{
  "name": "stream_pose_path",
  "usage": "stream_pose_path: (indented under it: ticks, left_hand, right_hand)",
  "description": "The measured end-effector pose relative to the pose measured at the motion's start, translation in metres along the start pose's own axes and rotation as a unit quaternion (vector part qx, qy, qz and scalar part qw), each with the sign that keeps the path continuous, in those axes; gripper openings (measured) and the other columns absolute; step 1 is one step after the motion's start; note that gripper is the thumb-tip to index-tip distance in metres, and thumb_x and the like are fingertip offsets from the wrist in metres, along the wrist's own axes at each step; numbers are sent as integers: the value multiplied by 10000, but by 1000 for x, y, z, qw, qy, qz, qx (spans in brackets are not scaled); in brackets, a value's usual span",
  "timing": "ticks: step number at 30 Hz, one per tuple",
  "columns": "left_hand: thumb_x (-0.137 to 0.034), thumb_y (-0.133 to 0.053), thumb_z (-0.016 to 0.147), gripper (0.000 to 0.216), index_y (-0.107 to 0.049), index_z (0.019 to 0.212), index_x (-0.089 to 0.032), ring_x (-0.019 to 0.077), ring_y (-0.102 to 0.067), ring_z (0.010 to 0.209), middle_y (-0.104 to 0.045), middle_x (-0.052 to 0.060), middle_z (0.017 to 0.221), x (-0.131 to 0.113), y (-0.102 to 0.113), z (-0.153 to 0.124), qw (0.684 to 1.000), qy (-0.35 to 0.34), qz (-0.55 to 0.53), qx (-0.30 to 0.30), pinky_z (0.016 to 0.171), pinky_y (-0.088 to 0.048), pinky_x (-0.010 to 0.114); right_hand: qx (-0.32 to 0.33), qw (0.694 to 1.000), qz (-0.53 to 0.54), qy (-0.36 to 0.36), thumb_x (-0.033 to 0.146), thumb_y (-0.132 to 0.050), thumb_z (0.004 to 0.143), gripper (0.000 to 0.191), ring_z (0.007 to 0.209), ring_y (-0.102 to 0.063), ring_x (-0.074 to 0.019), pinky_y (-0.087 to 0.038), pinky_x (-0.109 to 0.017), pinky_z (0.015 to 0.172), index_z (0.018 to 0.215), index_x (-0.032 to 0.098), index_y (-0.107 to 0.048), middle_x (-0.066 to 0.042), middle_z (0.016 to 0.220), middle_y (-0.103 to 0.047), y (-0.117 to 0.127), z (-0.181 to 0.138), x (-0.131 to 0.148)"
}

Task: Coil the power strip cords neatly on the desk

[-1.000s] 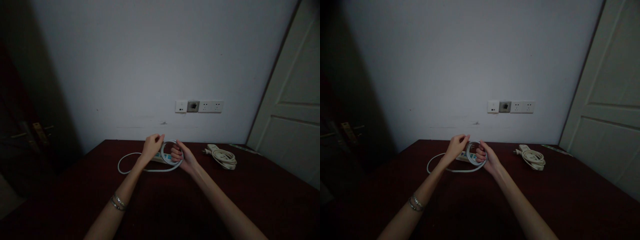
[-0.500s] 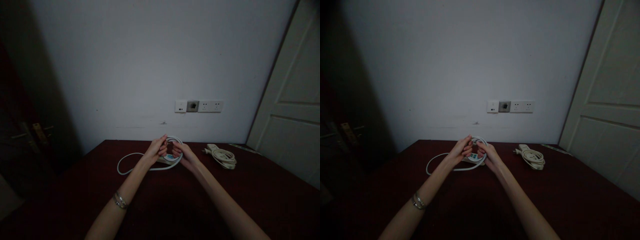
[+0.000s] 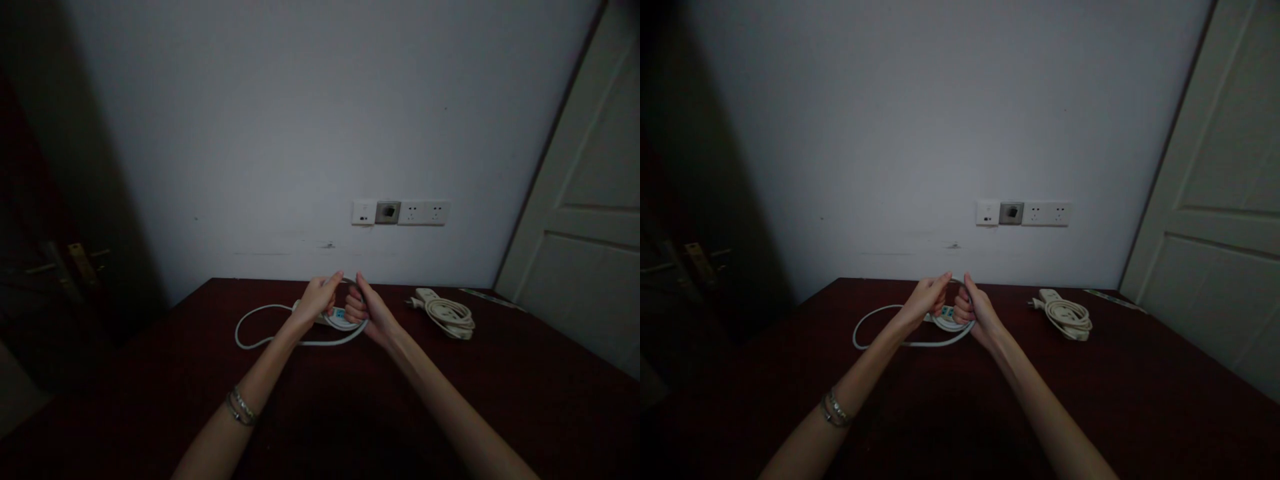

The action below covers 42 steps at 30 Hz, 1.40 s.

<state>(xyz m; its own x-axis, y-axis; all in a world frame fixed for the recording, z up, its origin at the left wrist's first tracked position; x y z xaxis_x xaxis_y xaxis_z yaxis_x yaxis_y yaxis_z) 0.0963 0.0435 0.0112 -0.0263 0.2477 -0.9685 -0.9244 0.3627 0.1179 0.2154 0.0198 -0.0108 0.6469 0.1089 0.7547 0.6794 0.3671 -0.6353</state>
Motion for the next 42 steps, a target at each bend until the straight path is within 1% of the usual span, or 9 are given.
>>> stream_pose_path:
  ticks: [5, 8, 13, 15, 22, 26, 29, 35, 42]
  left_hand:
    - [-587, -395, 817, 505, -562, 678, -131, 101, -523, 470, -545, 4, 534, -7, 17, 0, 994, -14, 73, 85, 467, -399, 210]
    - [-587, -440, 800, 501, -634, 851, -128, 135, -600, 655, -655, 68, 759, -5, 34, 0, 974, 16, 118, 191, 570, -454, 230]
    - [-464, -709, 636, 377, -672, 851, -157, 161, -640, 690, -685, 49, 729, 32, 57, 3, 847, 164, 165, 478, 640, -477, 254]
    - [-449, -729, 611, 369, -676, 786, -129, 170, -637, 602, -665, 46, 615, 50, 68, 6, 810, 230, 145, 519, 614, -492, 274]
    - [-363, -633, 735, 289, -549, 599, -123, 50, -308, 258, -407, -52, 339, 71, 123, 12, 928, 170, -43, 329, 278, -234, 157]
    - [-234, -522, 825, 207, -497, 654, -121, 13, -184, 263, -324, -90, 373, 61, 129, 23, 946, 208, -189, 161, 270, -112, 127]
    - [-198, -429, 871, 231, -448, 649, -134, 6, -172, 271, -298, -99, 397, 49, 113, 33, 952, 192, -235, 46, 281, -99, 122]
    - [-178, -369, 847, 180, -532, 812, -110, 42, -343, 331, -403, -55, 463, 14, 58, 25, 967, 75, -237, -53, 325, -248, 145]
    - [-167, -431, 813, 171, -589, 773, -116, 88, -500, 511, -548, 8, 612, -4, 8, 1, 997, -62, -26, 42, 508, -411, 201]
  right_hand:
    - [-43, 998, 41, 17, 503, -570, 780, 494, 303, -58, -18, -124, -140, 274, 495, 186, -319, 121, 340, -174, 1, -2, 8]
    - [-51, 995, 79, 33, 479, -545, 809, 482, 311, -57, -23, -132, -144, 276, 499, 185, -323, 119, 347, -172, 3, -6, 21]
    - [-42, 990, 110, 82, 441, -533, 833, 468, 312, -67, -30, -165, -153, 272, 512, 193, -299, 119, 365, -161, 14, -13, 44]
    - [-42, 987, 121, 95, 431, -516, 847, 465, 310, -80, -33, -180, -158, 273, 514, 197, -290, 116, 369, -165, 21, -15, 53]
    - [-29, 981, 142, 127, 362, -470, 884, 432, 302, -97, -39, -180, -167, 277, 527, 202, -286, 110, 370, -175, 40, -25, 79]
    - [-65, 988, 94, 103, 331, -477, 883, 407, 297, -98, -33, -164, -167, 285, 529, 191, -334, 112, 353, -202, 39, -16, 63]
    - [-113, 989, 30, 86, 363, -546, 839, 400, 292, -108, -22, -150, -153, 287, 536, 185, -354, 118, 346, -218, 35, -4, 38]
    - [-183, 976, -76, 90, 454, -665, 712, 457, 303, -168, -12, -171, -147, 301, 550, 196, -324, 123, 362, -237, 31, 7, 1]
    - [-133, 987, -68, 55, 597, -601, 688, 456, 282, -187, -19, -187, -161, 307, 589, 190, -422, 122, 341, -256, 26, 10, -15]
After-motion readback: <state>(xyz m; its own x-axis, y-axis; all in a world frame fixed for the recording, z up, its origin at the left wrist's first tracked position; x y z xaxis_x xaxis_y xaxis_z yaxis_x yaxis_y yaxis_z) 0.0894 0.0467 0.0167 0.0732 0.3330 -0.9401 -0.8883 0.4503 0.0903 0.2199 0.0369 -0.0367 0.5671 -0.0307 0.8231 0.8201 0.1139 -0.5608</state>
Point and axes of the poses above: each hand's wrist, its own z-axis towards the middle knuckle, its own y-axis out of the back of the hand, x = y × z, the point moved 1 cm from there along z, towards the middle knuckle
